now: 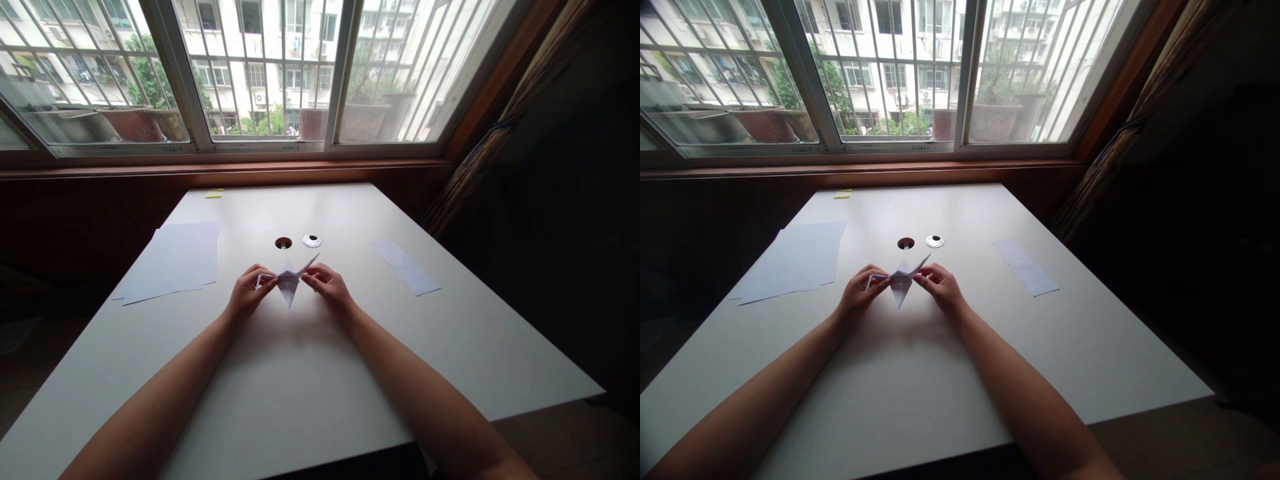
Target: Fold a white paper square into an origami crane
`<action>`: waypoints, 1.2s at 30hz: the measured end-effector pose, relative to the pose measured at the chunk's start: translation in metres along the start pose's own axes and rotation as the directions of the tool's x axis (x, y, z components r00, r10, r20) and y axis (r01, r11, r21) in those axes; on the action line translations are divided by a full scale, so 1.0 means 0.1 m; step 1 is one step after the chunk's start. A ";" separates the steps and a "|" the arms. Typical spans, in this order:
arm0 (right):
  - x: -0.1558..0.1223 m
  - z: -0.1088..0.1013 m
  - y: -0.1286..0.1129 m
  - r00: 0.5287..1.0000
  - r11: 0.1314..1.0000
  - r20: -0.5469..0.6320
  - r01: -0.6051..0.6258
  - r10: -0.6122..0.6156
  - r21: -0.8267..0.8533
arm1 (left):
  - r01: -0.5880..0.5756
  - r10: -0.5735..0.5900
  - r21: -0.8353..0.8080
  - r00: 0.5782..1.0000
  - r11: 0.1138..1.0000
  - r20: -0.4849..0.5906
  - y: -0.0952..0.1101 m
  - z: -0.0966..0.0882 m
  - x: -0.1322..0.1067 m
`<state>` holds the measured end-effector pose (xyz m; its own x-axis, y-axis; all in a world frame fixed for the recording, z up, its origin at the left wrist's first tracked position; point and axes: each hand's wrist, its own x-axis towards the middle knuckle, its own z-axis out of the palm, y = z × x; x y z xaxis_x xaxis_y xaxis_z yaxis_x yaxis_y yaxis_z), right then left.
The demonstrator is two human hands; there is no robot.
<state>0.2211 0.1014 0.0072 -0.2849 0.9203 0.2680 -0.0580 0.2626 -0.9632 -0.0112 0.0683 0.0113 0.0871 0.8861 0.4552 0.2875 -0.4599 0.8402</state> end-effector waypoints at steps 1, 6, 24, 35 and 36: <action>0.00 0.00 0.00 1.000 1.000 0.015 -0.005 0.005 0.008 | -0.001 0.000 -0.002 1.000 1.000 -0.001 0.00 0.00 0.00; 0.00 0.01 -0.01 0.999 0.999 0.043 0.018 -0.016 -0.049 | 0.003 -0.003 -0.010 1.000 1.000 0.022 0.03 0.01 0.01; 0.01 -0.13 0.05 0.988 0.972 -0.054 0.131 -0.144 -0.195 | 0.075 -0.073 -0.037 0.996 0.997 0.052 -0.03 0.01 0.03; 0.09 -1.18 -0.12 0.850 0.888 -0.470 -0.007 -0.238 -0.460 | 0.011 0.000 0.443 1.000 0.896 -0.025 -0.13 0.05 0.00; 0.05 -1.34 -0.12 0.828 0.868 -0.505 -0.044 -0.245 -0.494 | 0.010 0.005 0.488 1.000 0.873 -0.028 -0.15 0.05 0.00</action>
<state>0.3490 0.1418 0.0235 0.2616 0.8437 0.4687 0.4347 0.3306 -0.8377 -0.0107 0.0752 -0.0024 0.0615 0.8820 0.4673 0.7170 -0.3647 0.5940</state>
